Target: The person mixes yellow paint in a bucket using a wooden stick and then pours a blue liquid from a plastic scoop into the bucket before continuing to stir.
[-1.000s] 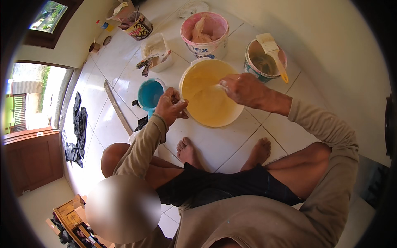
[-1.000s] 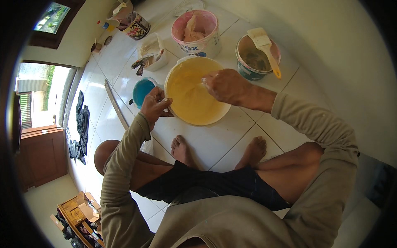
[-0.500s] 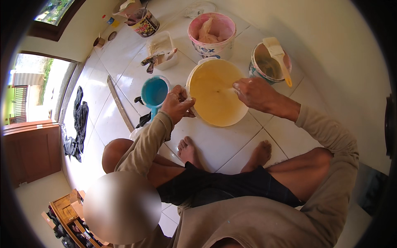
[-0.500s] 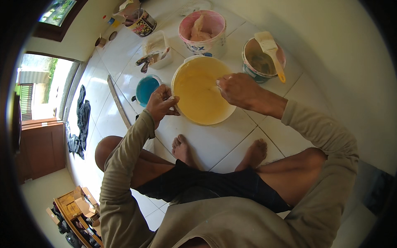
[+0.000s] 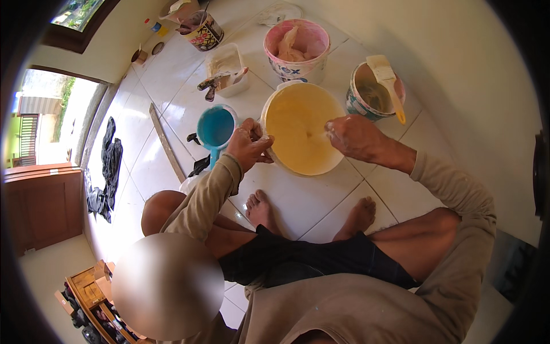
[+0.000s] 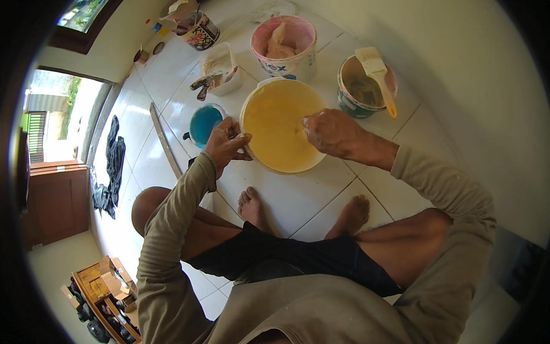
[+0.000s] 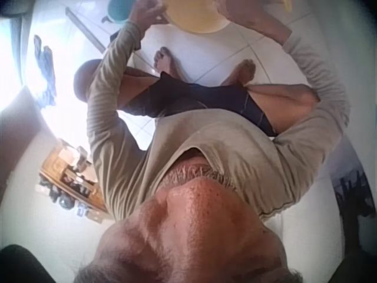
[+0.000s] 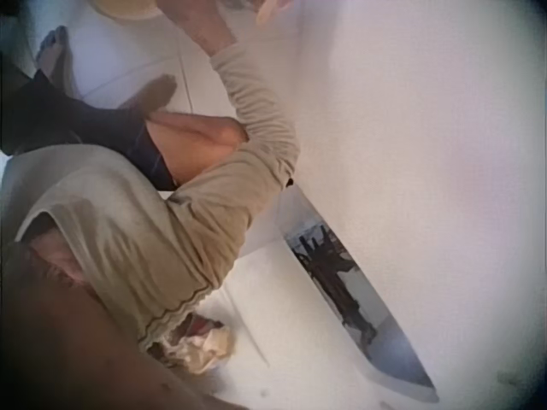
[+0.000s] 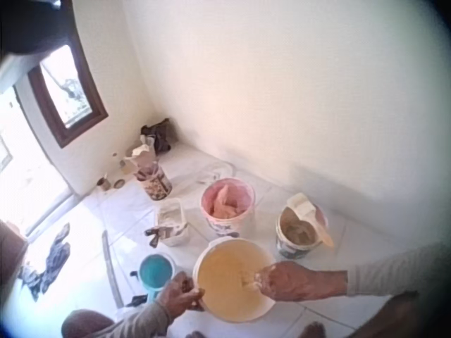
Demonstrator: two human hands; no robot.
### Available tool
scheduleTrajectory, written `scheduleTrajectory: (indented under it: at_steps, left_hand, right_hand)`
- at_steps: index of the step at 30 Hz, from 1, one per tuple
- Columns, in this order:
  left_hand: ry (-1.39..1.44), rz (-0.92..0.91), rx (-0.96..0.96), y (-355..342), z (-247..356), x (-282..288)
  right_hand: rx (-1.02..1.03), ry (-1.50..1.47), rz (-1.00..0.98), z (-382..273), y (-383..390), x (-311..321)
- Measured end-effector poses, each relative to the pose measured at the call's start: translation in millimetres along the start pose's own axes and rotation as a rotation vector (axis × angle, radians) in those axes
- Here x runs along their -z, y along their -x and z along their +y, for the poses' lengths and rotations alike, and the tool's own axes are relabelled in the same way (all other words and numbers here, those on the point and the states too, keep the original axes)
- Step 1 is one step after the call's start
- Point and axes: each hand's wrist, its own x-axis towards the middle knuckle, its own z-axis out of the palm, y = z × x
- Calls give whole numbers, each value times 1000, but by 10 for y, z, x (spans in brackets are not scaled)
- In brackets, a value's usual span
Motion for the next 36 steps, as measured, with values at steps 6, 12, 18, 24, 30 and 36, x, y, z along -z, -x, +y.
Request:
scheduleTrajectory:
  at_steps: [6,12,18,24,30,36]
  left_hand:
    - [0,-5,9,6,-18,16]
    - [-17,-23,-26,-5,-16,31]
    - [7,-20,-13,17,13,23]
    - [-68,-43,34,4,17,50]
    - [-32,-9,-8,14,18,17]
    - [-70,-14,-14,25,-24,63]
  right_hand:
    - [26,-145,193,21,-110,12]
    - [-19,52,109,86,-9,6]
    - [-45,-209,73,-133,-109,169]
    - [-32,-21,166,66,-118,81]
    - [-18,-257,92,-76,-32,90]
    - [-53,-51,184,68,-97,58]
